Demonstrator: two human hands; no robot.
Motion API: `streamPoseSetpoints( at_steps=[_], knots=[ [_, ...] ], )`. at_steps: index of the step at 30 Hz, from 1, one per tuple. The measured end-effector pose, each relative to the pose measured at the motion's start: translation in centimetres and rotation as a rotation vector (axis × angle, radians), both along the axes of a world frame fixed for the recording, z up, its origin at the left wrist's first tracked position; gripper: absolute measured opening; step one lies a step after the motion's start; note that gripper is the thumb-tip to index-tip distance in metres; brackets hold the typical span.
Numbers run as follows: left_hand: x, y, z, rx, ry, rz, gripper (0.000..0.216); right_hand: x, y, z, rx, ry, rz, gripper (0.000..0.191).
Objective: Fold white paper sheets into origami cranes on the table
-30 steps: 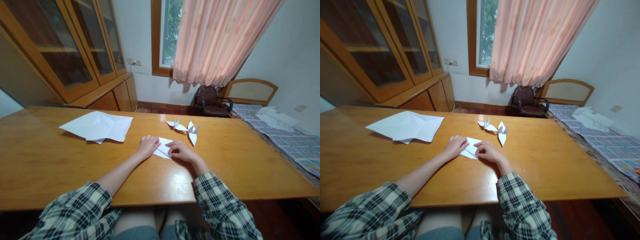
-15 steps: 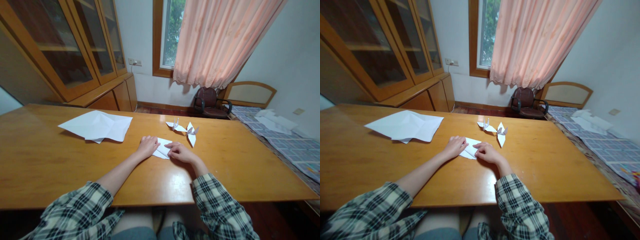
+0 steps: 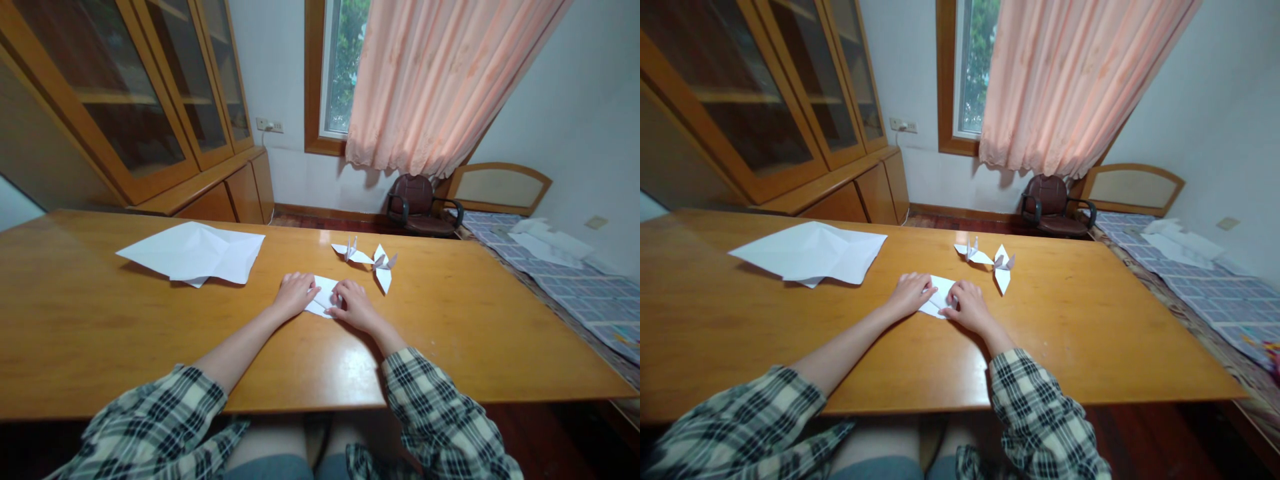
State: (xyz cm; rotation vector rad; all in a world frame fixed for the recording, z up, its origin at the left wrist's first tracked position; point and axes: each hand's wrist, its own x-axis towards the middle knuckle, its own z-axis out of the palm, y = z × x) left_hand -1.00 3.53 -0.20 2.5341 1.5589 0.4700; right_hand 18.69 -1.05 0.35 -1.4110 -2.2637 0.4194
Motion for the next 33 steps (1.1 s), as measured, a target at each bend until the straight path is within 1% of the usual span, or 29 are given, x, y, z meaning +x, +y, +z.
streamPoseSetpoints(
  at_steps=[2,4,7,10,17,21,27,33],
  knots=[
    [0.0,0.0,0.0,0.006,0.006,0.002,0.020,0.0,0.0,0.0,-0.004,0.016,-0.005,0.030],
    [0.0,0.0,-0.1,0.017,0.011,0.003,0.020,0.0,-0.1,0.0,-0.004,0.020,0.029,0.031],
    [0.0,0.1,-0.3,0.033,0.010,0.000,0.020,-0.1,-0.1,0.1,-0.009,0.005,0.089,0.027],
    [0.0,0.2,-0.5,0.032,0.010,-0.002,0.019,0.0,-0.1,0.2,-0.010,-0.014,0.100,0.023],
    [0.0,0.2,-0.4,0.017,-0.016,0.004,0.019,0.2,-0.6,1.2,0.029,-0.086,0.149,0.024],
    [-0.1,0.3,-0.4,-0.004,-0.026,0.009,0.018,0.5,-0.6,1.4,0.035,-0.121,0.179,0.024],
    [-0.1,0.3,-0.3,-0.032,-0.040,0.011,0.018,0.8,-0.6,1.3,0.006,-0.128,0.196,0.024],
    [-0.2,-0.1,-0.3,0.032,-0.035,0.044,0.020,1.0,-0.8,1.5,-0.038,-0.095,0.193,0.023]
  ],
)
